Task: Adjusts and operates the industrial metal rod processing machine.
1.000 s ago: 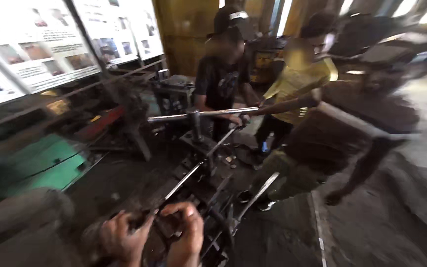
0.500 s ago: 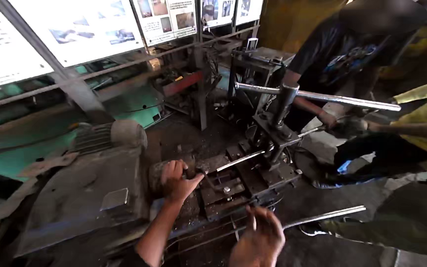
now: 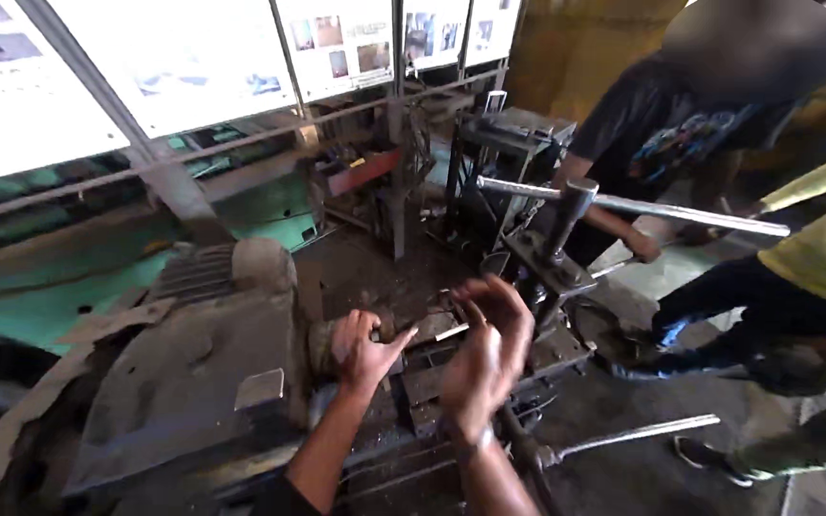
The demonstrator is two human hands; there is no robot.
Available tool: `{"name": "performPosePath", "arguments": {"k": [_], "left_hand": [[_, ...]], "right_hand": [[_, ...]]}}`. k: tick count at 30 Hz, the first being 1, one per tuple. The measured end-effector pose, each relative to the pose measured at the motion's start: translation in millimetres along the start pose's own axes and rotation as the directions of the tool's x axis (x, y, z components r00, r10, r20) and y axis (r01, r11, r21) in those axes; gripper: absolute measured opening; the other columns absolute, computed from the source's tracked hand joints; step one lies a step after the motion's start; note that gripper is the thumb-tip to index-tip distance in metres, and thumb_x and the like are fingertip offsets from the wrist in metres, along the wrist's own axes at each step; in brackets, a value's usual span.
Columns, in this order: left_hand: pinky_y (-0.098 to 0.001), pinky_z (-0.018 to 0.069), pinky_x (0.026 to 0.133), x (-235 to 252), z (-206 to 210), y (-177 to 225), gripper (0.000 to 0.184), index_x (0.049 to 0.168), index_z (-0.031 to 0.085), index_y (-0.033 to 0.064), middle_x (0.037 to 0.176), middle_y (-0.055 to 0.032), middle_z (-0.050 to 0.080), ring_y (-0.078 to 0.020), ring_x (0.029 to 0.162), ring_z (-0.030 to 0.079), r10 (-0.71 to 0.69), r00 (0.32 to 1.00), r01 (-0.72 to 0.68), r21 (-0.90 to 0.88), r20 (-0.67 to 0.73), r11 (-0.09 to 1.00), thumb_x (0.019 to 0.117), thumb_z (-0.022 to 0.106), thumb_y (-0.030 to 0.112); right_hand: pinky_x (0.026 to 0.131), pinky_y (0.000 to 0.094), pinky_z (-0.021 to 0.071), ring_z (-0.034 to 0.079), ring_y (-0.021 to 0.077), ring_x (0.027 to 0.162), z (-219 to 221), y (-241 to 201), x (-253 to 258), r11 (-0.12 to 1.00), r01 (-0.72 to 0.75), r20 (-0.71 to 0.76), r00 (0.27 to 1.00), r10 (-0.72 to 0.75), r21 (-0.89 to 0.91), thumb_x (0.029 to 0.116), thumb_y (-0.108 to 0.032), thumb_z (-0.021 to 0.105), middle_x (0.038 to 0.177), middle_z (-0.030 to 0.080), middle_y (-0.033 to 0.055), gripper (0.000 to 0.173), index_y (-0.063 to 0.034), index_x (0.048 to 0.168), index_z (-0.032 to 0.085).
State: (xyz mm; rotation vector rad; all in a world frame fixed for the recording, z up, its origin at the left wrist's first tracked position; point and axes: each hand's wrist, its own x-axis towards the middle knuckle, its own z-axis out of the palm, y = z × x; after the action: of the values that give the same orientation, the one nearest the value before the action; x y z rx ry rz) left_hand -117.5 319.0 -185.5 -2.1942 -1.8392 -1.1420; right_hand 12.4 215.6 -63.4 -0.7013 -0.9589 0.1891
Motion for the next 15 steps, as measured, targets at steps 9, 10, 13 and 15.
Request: {"name": "performPosePath", "arguments": {"k": [9, 10, 13, 15], "left_hand": [[-0.0516, 0.0546, 0.088, 22, -18, 19, 0.046, 0.095, 0.076, 0.0146, 0.105, -0.0081, 0.071, -0.0298, 0.102, 0.067, -0.105, 0.98, 0.107, -0.001, 0.171, 0.994, 0.0769, 0.072, 0.056], [-0.0538, 0.0541, 0.09, 38, -14, 21, 0.052, 0.1, 0.076, 0.0154, 0.109, -0.0086, 0.072, -0.0304, 0.104, 0.067, -0.142, 0.967, 0.142, 0.013, 0.212, 0.99, 0.0771, 0.07, 0.062], [-0.0566, 0.0558, 0.085, 36, -16, 10, 0.074, 0.1, 0.075, 0.0189, 0.11, -0.0065, 0.071, -0.0279, 0.102, 0.068, -0.246, 0.898, 0.229, 0.09, 0.366, 0.969, 0.0656, 0.068, 0.084], [-0.0584, 0.0558, 0.083, 54, -17, 17, 0.074, 0.1, 0.075, 0.0188, 0.11, -0.0083, 0.072, -0.0292, 0.1, 0.069, -0.292, 0.865, 0.277, 0.097, 0.409, 0.956, 0.0641, 0.071, 0.083]], "right_hand": [[0.05, 0.0311, 0.0593, 0.065, 0.0122, 0.059, 99, 67, 65, 0.955, -0.078, -0.281, 0.96, -0.006, -0.286, 0.0966, -0.025, 0.07, 0.079, 0.065, 0.004, 0.035, 0.0005, 0.118, 0.059], [0.053, 0.0343, 0.0591, 0.066, 0.0142, 0.06, 104, 74, 87, 0.955, -0.118, -0.147, 0.986, 0.08, -0.273, 0.1006, -0.029, 0.066, 0.08, 0.068, 0.0049, 0.034, -0.0019, 0.119, 0.06], [0.053, 0.0429, 0.0607, 0.068, 0.0192, 0.059, 103, 104, 89, 0.88, -0.379, -0.027, 0.921, 0.388, -0.286, 0.1002, -0.045, 0.061, 0.079, 0.071, 0.0051, 0.041, -0.0128, 0.125, 0.065], [0.059, 0.0475, 0.0607, 0.069, 0.0227, 0.064, 104, 122, 106, 0.778, -0.537, -0.016, 0.826, 0.564, -0.326, 0.0961, -0.055, 0.061, 0.086, 0.072, 0.0076, 0.054, -0.0175, 0.135, 0.059]]}}
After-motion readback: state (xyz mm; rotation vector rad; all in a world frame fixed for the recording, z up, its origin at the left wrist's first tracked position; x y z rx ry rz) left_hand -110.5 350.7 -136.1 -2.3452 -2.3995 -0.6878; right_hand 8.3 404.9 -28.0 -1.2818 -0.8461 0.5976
